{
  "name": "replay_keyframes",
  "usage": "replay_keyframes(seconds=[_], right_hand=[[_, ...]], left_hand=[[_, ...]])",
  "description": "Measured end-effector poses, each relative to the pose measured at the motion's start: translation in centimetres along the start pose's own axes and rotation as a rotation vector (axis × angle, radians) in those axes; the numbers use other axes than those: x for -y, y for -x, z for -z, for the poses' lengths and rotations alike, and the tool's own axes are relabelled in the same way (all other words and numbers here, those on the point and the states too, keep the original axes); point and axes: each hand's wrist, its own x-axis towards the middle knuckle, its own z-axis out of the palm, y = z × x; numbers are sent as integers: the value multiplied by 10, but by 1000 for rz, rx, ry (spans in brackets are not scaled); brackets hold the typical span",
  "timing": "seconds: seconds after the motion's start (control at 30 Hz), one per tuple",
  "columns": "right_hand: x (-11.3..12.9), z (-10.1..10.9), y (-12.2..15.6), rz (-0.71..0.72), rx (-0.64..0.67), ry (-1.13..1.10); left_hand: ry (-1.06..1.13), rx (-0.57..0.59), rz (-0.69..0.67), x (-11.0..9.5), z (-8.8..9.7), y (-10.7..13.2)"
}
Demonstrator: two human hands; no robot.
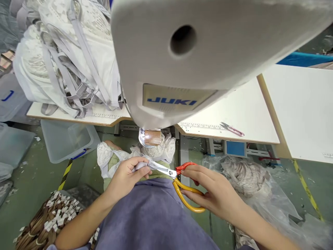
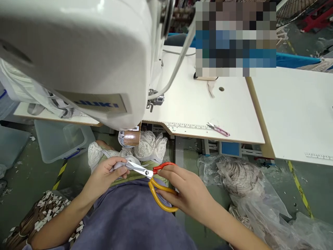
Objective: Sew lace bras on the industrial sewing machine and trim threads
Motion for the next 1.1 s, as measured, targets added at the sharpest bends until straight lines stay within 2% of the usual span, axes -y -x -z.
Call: replay_keyframes(seconds=[0.27, 0.53, 0.87, 1.1], right_hand=[[-2, -3, 2, 44, -6, 88], [-2, 4, 0, 77, 8, 134], [-7, 8, -1, 115, 96, 106], [-8, 8, -1, 121, 93, 68]], left_hand=[[14, 18, 15, 0, 0, -2], [77, 54, 99, 1, 1, -5], [220, 117, 174, 15, 7, -11], [264, 140, 201, 19, 9, -16]])
